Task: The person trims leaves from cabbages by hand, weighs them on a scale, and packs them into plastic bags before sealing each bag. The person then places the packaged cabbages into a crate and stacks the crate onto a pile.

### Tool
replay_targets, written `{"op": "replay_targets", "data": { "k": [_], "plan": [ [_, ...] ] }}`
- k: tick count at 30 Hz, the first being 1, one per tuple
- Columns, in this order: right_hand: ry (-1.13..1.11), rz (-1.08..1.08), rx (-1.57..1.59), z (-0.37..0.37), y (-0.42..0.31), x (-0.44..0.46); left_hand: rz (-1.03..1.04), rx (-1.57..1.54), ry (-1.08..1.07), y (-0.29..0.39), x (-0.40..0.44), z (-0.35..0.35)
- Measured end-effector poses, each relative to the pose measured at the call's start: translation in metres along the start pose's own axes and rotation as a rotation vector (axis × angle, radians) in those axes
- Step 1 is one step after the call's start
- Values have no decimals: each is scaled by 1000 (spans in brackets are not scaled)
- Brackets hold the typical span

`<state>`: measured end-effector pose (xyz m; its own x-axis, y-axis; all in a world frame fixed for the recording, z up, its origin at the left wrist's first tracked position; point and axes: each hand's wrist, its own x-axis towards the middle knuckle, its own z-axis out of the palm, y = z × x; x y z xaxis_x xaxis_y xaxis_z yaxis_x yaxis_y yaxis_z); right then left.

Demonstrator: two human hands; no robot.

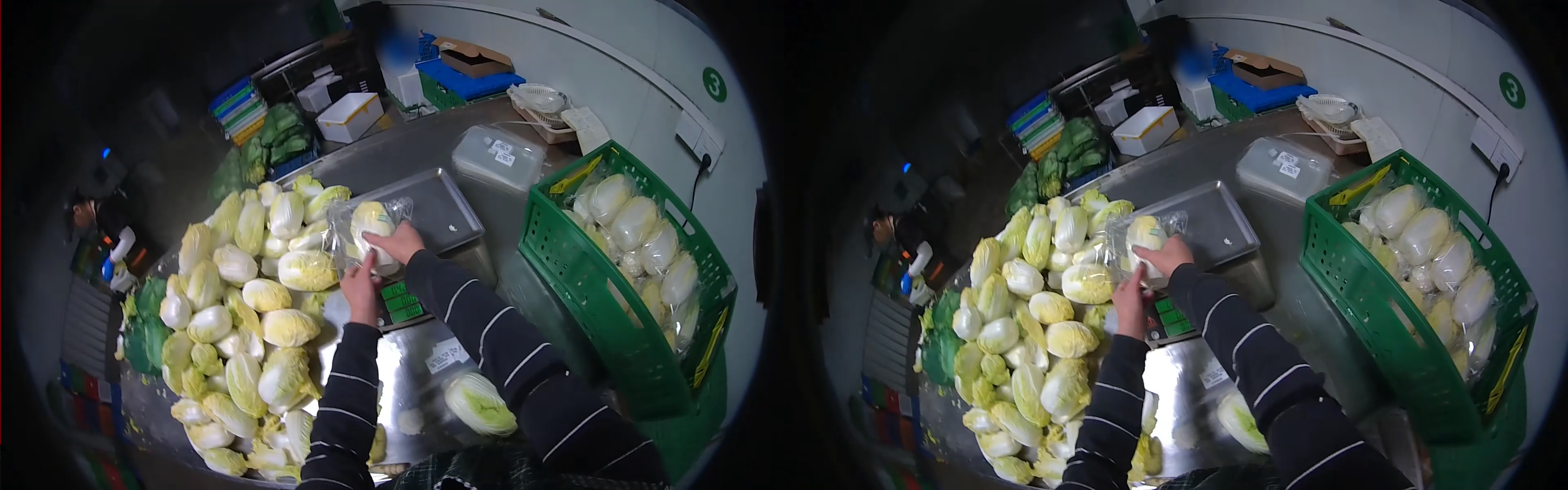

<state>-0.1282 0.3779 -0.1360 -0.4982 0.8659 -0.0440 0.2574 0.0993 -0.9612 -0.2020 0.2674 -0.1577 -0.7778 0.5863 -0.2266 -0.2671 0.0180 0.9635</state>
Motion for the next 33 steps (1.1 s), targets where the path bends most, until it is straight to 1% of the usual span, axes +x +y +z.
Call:
{"op": "replay_targets", "data": {
  "k": [1,2,3,4,5,6,7,8,9,10,11,13,14,15,17,18,19,20,21,22,23,24,25,26,27,28,29,30,31,32,33],
  "plan": [
    [-146,13,195,7,7,10,9,104,-18,7,-13,4],
    [-142,17,200,8,0,3,60,140,36,7,-22,4],
    [-165,76,412,9,-3,-8,102,175,78,5,-33,6],
    [-154,132,617,0,-9,-23,158,201,17,-2,-39,-5],
    [-28,95,471,-14,-23,-43,209,215,-84,-10,-42,-15],
    [-3,-47,560,-16,-4,-48,200,205,-130,-4,-67,-16],
    [-3,-74,627,-34,-11,-73,200,21,-134,-15,-79,-14],
    [-104,-8,701,-57,-22,-101,188,24,-199,-16,-90,-18],
    [-177,105,820,-66,-17,-119,208,-26,-307,-8,-111,-5],
    [-27,36,659,-58,0,-124,315,-77,-259,1,-142,25],
    [-40,91,874,-72,-4,-140,321,-27,-203,-1,-157,39],
    [54,119,1089,-88,2,-155,509,196,-208,-21,-183,60],
    [72,110,1095,-103,-1,-165,541,45,-322,-33,-192,68],
    [140,39,1053,-121,-1,-176,487,-13,-348,-44,-201,78],
    [245,-115,986,-162,-2,-195,555,194,-420,-45,-223,94],
    [252,-98,984,-188,0,-207,606,262,-572,-42,-229,98],
    [281,-38,1053,-224,-20,-237,661,335,-762,-21,-245,102],
    [337,-43,1037,-248,-13,-250,768,438,-743,-10,-245,101],
    [438,-65,993,-270,-21,-272,873,538,-722,0,-245,101],
    [507,-136,856,-292,-24,-289,997,300,-577,20,-250,111],
    [660,-214,705,-309,-8,-296,1100,69,-429,46,-258,124],
    [700,-102,601,-330,-32,-322,1284,-10,-578,72,-279,140],
    [771,-133,625,-349,-27,-333,1457,-102,-719,89,-303,166],
    [911,-162,522,-369,-18,-344,1411,61,-909,90,-322,194],
    [1046,-199,303,-393,-5,-354,1353,224,-1097,87,-339,223],
    [1152,-135,129,-413,-5,-368,1229,260,-1235,68,-353,261],
    [1237,-67,-46,-431,-11,-383,866,281,-1427,44,-364,301],
    [1293,-120,-332,-453,-6,-395,509,328,-1591,32,-376,334],
    [1379,-83,-977,-476,9,-407,212,331,-1748,9,-383,366],
    [1352,76,-1131,-488,12,-414,-55,292,-1853,-19,-389,394],
    [1317,238,-1280,-497,13,-416,-257,301,-1904,-39,-399,414]
  ]
}}
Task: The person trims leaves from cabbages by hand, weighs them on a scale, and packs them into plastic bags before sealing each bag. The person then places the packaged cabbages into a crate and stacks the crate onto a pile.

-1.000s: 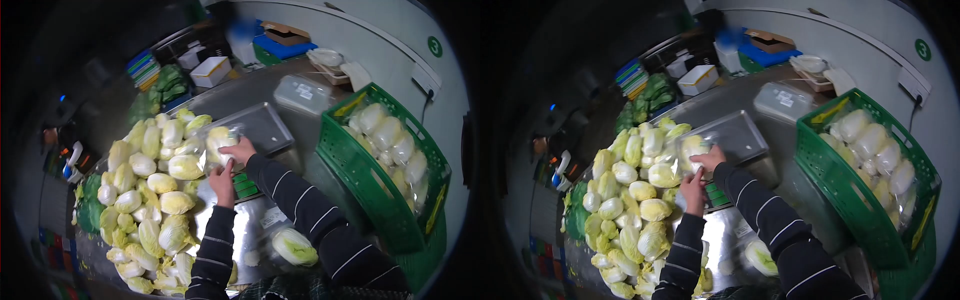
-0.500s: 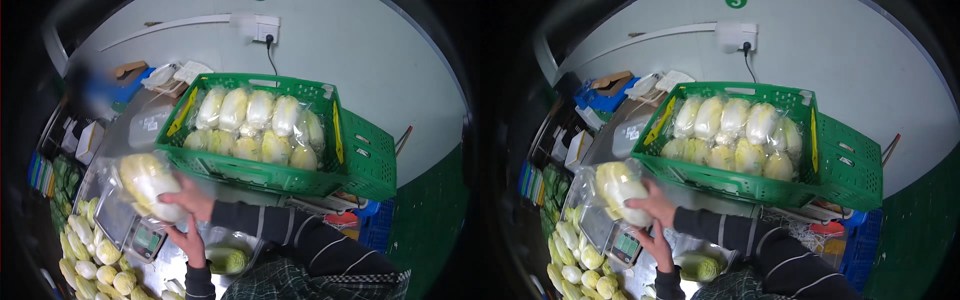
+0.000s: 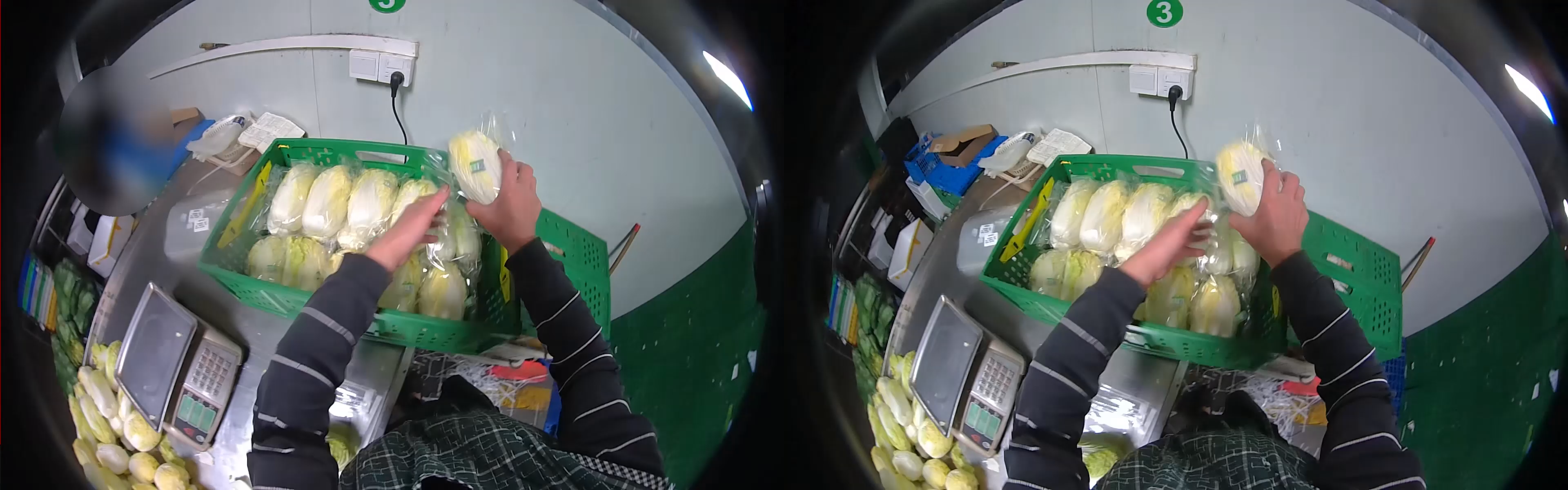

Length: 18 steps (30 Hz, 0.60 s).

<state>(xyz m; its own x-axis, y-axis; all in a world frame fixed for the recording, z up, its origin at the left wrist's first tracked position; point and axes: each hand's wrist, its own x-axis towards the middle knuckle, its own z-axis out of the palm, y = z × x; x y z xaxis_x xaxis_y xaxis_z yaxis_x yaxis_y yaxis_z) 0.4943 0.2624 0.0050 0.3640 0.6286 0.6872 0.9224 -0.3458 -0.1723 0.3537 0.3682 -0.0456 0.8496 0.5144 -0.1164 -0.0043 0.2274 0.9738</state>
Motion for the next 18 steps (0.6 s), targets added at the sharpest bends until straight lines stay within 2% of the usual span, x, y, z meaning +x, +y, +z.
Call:
{"op": "replay_targets", "data": {
  "k": [2,4,7,8,10,11,12,13,14,16,18],
  "plan": [
    [-86,-10,-129,15,8,6,-146,-32,-47,-20,35,10],
    [-173,-5,-270,30,14,7,-195,46,-65,-44,60,10],
    [-307,285,-64,57,11,0,-237,122,-55,-37,61,-5],
    [-307,287,-79,69,21,-2,-234,114,-67,-34,62,-8],
    [-306,584,544,92,41,-10,-108,165,44,-32,63,-11],
    [-310,595,521,97,47,-15,-119,149,32,-30,64,-12],
    [-492,676,523,104,50,-21,-129,137,14,-36,65,-9],
    [-672,755,528,108,52,-24,-57,407,13,-44,68,-6],
    [-672,766,519,122,66,-30,22,677,15,-51,71,-4],
    [-895,87,-17,144,87,-33,78,709,11,-60,69,0],
    [-960,129,-115,109,66,-14,97,797,35,-53,64,2]
  ]
}}
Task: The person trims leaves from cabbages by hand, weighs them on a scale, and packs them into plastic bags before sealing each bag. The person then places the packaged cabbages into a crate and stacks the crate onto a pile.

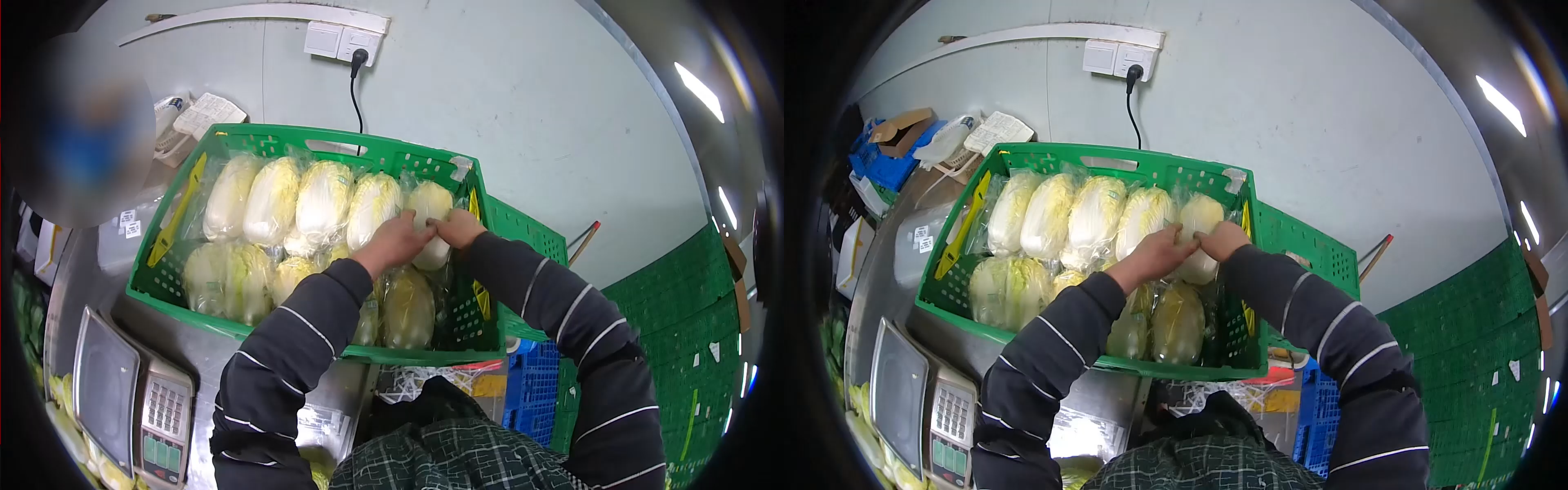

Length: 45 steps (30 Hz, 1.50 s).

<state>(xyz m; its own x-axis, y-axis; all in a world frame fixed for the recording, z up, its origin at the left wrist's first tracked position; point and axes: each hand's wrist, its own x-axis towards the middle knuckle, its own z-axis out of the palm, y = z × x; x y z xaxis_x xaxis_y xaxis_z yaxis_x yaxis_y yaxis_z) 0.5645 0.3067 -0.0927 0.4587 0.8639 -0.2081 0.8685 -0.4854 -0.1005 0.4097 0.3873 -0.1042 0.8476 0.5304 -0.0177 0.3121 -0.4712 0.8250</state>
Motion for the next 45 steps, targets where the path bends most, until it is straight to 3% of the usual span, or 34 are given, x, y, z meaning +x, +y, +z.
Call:
{"op": "replay_targets", "data": {
  "k": [2,3,4,6,7,8,10,11,12,14,15,16,18,19,22,23,26,28,30,31,33,34,36,37,40,42,43,45],
  "plan": [
    [15,16,-129,-31,-25,-32,32,138,-51,8,-6,-4],
    [178,62,-182,-22,-28,-37,62,289,-112,13,-11,-8],
    [177,51,-166,-22,-28,-34,48,303,-111,21,-16,-15],
    [760,-296,-244,-24,-24,-25,162,438,69,35,-24,-30],
    [758,-305,-210,-24,-21,-22,187,552,228,23,-17,-22],
    [496,-259,-227,-25,-15,-17,164,578,218,5,-19,-13],
    [0,-199,-291,-43,-14,7,333,854,254,-19,-19,-7],
    [27,-183,-237,-60,-24,7,308,680,132,-12,-20,-21],
    [37,-212,-217,-61,-31,15,286,709,137,-13,-13,-36],
    [627,-648,10,-59,-49,23,128,558,492,-23,-5,-70],
    [683,-742,29,-58,-63,25,82,584,661,-31,-6,-80],
    [691,-757,49,-51,-68,33,70,608,667,-46,-4,-76],
    [160,-667,-61,-21,-80,52,48,870,486,-79,-8,-51],
    [406,-770,-70,1,-73,53,35,897,461,-79,-4,-47],
    [452,-794,174,-14,-82,64,-38,704,396,-55,-11,-83],
    [573,-874,172,-25,-89,66,-39,680,560,-62,-9,-91],
    [592,-1062,172,-30,-129,100,-151,626,505,-71,-4,-98],
    [501,-1093,147,-22,-161,125,-113,756,513,-81,-8,-122],
    [106,-836,-2,-8,-182,136,-226,749,686,-108,-20,-162],
    [211,-815,-64,4,-180,133,-232,752,683,-118,-25,-171],
    [220,-824,-65,11,-173,128,-143,653,1084,-136,-32,-181],
    [239,-832,-77,11,-170,129,-144,652,1086,-143,-29,-186],
    [211,-837,-60,16,-172,136,-284,440,780,-155,-23,-190],
    [110,-809,-107,14,-176,139,-286,432,772,-152,-23,-186],
    [-34,-745,-222,7,-193,146,-133,617,625,-133,-21,-173],
    [-86,-707,-286,3,-194,147,-218,402,551,-109,-16,-179],
    [-88,-730,-217,1,-190,146,-415,379,443,-118,-13,-183],
    [-59,-710,-37,-21,-183,145,-409,203,480,-132,-3,-189]
  ]
}}
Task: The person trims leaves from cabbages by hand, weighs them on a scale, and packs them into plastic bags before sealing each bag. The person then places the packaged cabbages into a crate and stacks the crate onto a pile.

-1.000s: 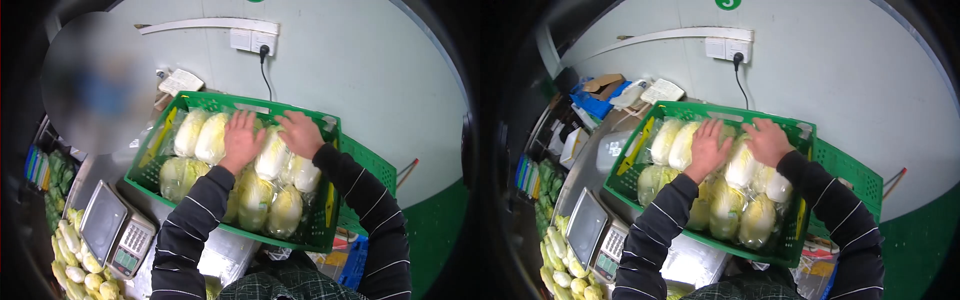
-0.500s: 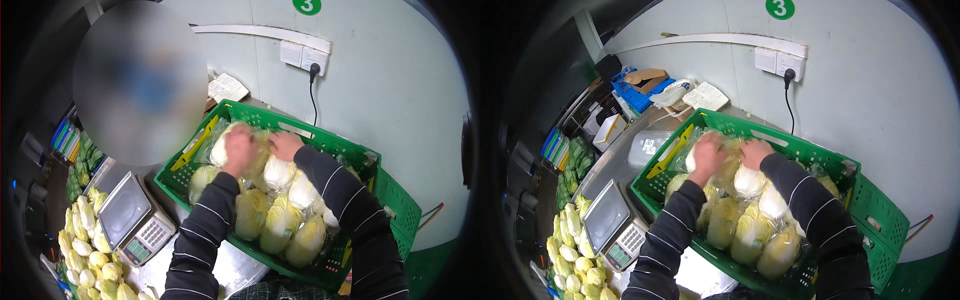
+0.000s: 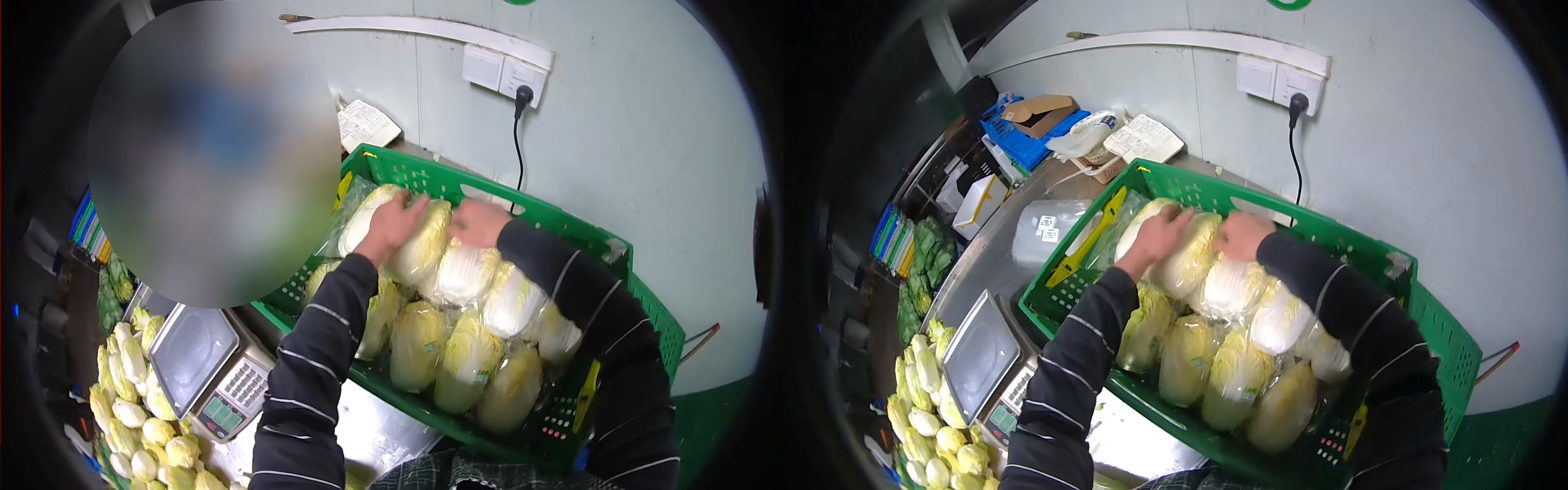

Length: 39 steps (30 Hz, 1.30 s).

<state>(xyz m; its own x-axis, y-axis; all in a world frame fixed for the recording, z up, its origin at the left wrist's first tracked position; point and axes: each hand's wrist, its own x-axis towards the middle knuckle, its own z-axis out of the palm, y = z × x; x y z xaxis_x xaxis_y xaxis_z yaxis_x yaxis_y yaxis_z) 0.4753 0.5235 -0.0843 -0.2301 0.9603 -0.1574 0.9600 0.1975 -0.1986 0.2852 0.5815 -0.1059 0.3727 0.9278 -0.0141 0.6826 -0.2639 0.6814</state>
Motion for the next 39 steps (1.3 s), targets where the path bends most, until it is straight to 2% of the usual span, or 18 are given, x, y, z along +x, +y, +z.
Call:
{"op": "replay_targets", "data": {
  "k": [1,3,5,6,9,11,14,19,21,23,25,27,28,29,30,32,35,39],
  "plan": [
    [-5,12,10,-6,0,-9,-47,-168,-4,-6,5,5],
    [371,-137,-39,-23,3,-20,-32,-206,-60,-9,19,20],
    [297,-108,-71,-31,-2,-34,-125,10,-179,0,27,30],
    [277,-163,-80,-29,-4,-45,-30,-126,-227,-29,54,48],
    [264,-320,-242,-41,-14,-101,-83,97,0,9,6,25],
    [376,-396,-73,-50,-14,-157,36,297,102,23,-12,14],
    [383,-230,-10,-45,-15,-226,90,395,-1,17,-7,22],
    [661,65,48,-10,-12,-300,95,379,-17,23,-7,12],
    [669,165,131,3,-15,-319,344,734,148,33,-14,-5],
    [866,313,176,6,-32,-331,73,355,-142,22,-8,6],
    [927,386,306,16,-35,-335,65,402,-152,12,5,18],
    [1014,488,483,23,-35,-339,122,375,-118,13,2,6],
    [1020,498,470,26,-28,-341,204,313,48,8,3,-13],
    [983,552,791,34,-25,-345,248,363,283,-4,14,-35],
    [924,607,1116,41,-26,-352,121,381,449,-4,10,-61],
    [944,650,1183,41,-26,-352,-170,557,525,-25,4,-95],
    [956,675,1261,34,-24,-342,-265,569,304,-142,28,-106],
    [936,723,1331,28,-37,-326,-486,178,174,-139,7,-120]
  ]
}}
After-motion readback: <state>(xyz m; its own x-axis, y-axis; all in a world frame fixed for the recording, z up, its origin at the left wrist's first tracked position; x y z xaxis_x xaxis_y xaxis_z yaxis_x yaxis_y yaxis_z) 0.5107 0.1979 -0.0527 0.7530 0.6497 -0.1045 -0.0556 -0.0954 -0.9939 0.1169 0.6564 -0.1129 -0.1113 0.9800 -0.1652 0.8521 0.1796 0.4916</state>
